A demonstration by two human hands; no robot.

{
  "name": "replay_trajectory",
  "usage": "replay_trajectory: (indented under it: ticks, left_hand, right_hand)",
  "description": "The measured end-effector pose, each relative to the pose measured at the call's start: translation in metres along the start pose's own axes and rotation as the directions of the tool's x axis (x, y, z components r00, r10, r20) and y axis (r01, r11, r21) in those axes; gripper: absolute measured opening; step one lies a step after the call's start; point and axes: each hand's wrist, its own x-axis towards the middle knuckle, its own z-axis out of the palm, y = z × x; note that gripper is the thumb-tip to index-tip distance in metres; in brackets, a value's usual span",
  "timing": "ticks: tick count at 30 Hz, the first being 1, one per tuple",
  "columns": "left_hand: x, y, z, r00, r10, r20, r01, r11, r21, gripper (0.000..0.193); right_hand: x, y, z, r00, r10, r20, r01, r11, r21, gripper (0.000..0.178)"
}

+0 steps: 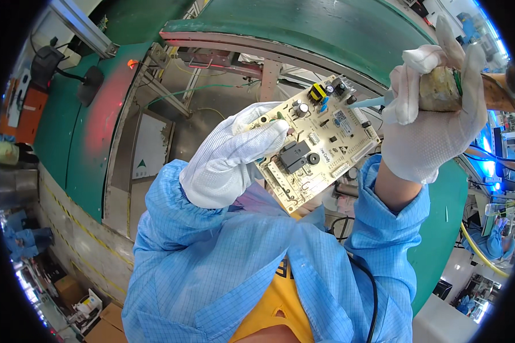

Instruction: Assemble components on a circuit board using a dispensing tool at an assembly line.

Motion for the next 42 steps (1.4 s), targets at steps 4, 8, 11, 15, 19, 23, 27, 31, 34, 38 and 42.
replay_trajectory:
  ticks: [4,8,11,15,19,23,27,31,34,38,42]
  left_hand:
    - [-0.002,0.002,0.003,0.999,-0.032,-0.034,0.031,0.999,-0.008,0.046]
    - [-0.001,0.001,0.002,0.999,-0.052,-0.009,0.052,0.998,-0.046,0.044]
    - [0.0,-0.001,0.0,0.999,-0.043,-0.007,0.043,0.996,-0.072,0.043]
    - [0.0,-0.003,-0.004,0.999,-0.031,-0.025,0.029,0.997,-0.077,0.042]
    - [0.0,-0.005,-0.008,0.999,-0.04,-0.02,0.038,0.994,-0.1,0.043]
    - [0.0,0.0,-0.01,0.998,-0.058,0.009,0.059,0.988,-0.14,0.043]
    - [-0.001,0.001,-0.018,0.999,-0.041,0.003,0.041,0.984,-0.174,0.044]
    - [-0.002,0.001,-0.019,1.0,-0.015,0.006,0.015,0.98,-0.2,0.043]
    - [-0.002,0.001,-0.019,1.0,-0.001,0.006,0.002,0.979,-0.202,0.046]
    - [-0.002,-0.001,-0.021,1.0,0.012,-0.006,-0.013,0.981,-0.192,0.053]
    - [-0.003,-0.003,-0.023,1.0,0.014,-0.012,-0.016,0.979,-0.203,0.053]
  right_hand:
    - [0.003,-0.003,-0.016,0.998,0.052,0.032,-0.048,0.994,-0.101,0.04]
    - [0.003,-0.006,-0.019,0.999,0.051,0.014,-0.045,0.961,-0.273,0.043]
    - [0.003,-0.007,-0.017,0.998,0.056,-0.039,-0.064,0.958,-0.281,0.045]
    - [0.003,-0.006,-0.004,0.993,0.065,-0.102,-0.092,0.956,-0.28,0.047]
    - [0.0,-0.01,0.006,0.987,0.077,-0.139,-0.114,0.951,-0.286,0.048]
    - [-0.002,-0.018,0.006,0.981,0.105,-0.161,-0.151,0.939,-0.309,0.047]
    - [-0.003,-0.021,0.006,0.975,0.138,-0.177,-0.189,0.928,-0.321,0.046]
    - [-0.003,-0.022,0.007,0.974,0.156,-0.164,-0.204,0.918,-0.339,0.044]
    - [-0.002,-0.022,0.009,0.98,0.16,-0.119,-0.193,0.913,-0.36,0.042]
    - [-0.002,-0.017,0.018,0.984,0.139,-0.107,-0.148,0.986,-0.078,0.04]
    - [-0.003,-0.013,0.011,0.987,0.143,-0.067,-0.145,0.989,-0.03,0.038]
